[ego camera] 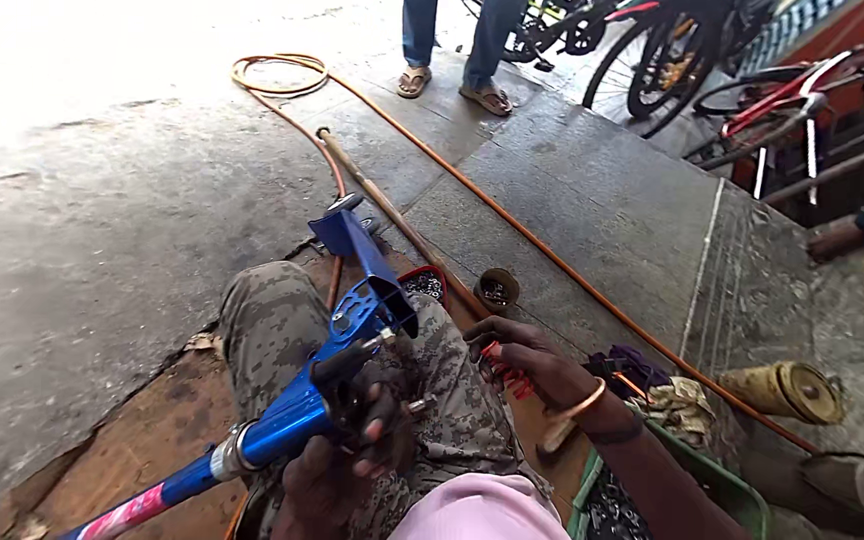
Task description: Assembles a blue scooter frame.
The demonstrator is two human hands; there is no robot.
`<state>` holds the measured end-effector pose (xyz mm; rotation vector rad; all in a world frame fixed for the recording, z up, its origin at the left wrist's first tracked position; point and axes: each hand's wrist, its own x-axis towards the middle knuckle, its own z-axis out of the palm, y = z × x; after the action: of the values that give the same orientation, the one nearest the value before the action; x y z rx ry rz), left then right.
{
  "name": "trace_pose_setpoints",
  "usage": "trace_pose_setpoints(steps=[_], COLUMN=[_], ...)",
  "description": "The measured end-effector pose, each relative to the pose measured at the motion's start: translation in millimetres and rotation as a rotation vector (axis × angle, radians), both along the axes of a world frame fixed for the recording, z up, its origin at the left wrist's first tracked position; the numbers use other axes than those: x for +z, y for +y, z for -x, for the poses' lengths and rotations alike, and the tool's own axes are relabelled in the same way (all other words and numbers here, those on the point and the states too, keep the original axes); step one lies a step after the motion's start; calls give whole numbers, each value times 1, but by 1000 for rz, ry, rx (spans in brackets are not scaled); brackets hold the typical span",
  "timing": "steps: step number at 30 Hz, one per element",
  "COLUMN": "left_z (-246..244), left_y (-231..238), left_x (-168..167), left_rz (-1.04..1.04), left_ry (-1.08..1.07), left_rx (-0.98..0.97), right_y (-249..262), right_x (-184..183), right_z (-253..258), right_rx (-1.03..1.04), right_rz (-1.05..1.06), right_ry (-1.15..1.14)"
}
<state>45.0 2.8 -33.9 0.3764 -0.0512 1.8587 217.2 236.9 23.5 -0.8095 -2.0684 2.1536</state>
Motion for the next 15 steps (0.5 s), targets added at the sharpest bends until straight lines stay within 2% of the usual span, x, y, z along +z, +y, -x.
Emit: trace_pose_setpoints(steps=[2, 4, 6, 8, 11, 15], left_z=[-2, -4, -6, -7, -13, -20], left_y=[1, 2, 0, -2, -3, -9], left_x=[1, 3, 6, 9, 20, 32], left_rz=[6, 35, 74, 114, 212, 356], left_ry=[-25, -12, -4, 6, 24, -5], left_rx=[38, 68, 96, 137, 233, 337], right_y=[13, 32, 50, 60, 62, 40], right_x=[-17, -42, -79, -123, -187, -225], right_z=[-16, -32, -49, -66, -95, -110], right_rx=[-115, -158, -107, -13, 130, 304], right_rz=[-87, -302, -599, -781, -796, -829], right_ry=[-127, -268, -451, -646, -857, -956])
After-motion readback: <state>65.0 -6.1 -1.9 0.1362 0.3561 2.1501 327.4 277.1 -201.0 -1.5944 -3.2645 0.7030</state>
